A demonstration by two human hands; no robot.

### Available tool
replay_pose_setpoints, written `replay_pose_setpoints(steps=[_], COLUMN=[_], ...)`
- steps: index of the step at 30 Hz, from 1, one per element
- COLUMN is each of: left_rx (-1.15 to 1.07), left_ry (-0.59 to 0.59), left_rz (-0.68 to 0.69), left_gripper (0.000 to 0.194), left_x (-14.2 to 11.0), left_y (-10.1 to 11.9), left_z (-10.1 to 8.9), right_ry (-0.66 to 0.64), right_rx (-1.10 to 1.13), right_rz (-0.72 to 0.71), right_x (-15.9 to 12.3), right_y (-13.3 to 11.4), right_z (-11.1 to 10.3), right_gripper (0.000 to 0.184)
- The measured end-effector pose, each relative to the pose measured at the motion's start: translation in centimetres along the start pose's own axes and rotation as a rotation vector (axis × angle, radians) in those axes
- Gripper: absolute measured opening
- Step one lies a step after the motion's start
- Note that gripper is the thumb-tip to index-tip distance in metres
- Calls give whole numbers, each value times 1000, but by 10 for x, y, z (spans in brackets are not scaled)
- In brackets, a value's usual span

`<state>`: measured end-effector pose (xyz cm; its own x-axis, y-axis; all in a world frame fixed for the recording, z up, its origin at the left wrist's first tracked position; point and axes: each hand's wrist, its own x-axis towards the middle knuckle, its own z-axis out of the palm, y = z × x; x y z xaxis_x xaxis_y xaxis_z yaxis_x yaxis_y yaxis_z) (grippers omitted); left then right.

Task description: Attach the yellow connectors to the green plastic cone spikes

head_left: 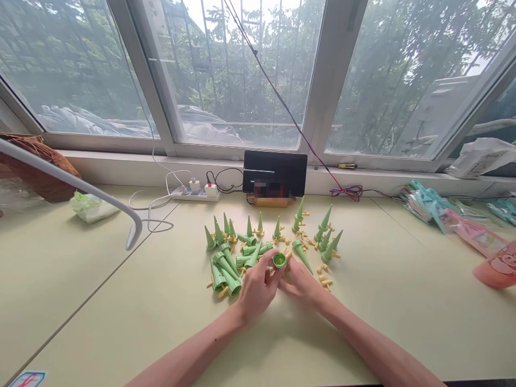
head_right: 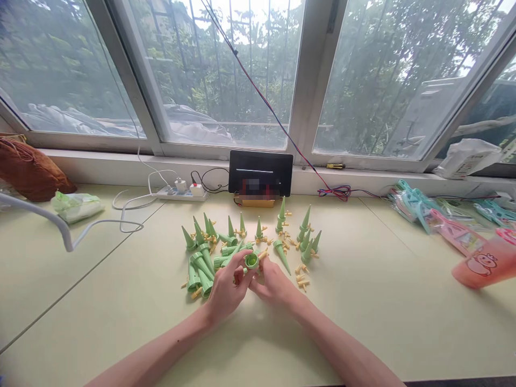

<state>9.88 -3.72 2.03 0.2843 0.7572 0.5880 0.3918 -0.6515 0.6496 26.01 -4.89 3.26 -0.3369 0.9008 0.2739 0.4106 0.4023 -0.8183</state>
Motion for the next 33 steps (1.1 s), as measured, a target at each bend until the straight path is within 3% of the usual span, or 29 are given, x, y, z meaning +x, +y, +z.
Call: replay_pose_setpoints(steps=[33], left_rx=[-7], left_ry=[47], left_rz=[199], left_gripper=[41], left_x=[5], left_y=[-1], left_z=[-3], right_ry=[11], right_rx=[-11], right_rz=[-45], right_x=[0], right_y=[-1], right_z=[-2], right_gripper=[18])
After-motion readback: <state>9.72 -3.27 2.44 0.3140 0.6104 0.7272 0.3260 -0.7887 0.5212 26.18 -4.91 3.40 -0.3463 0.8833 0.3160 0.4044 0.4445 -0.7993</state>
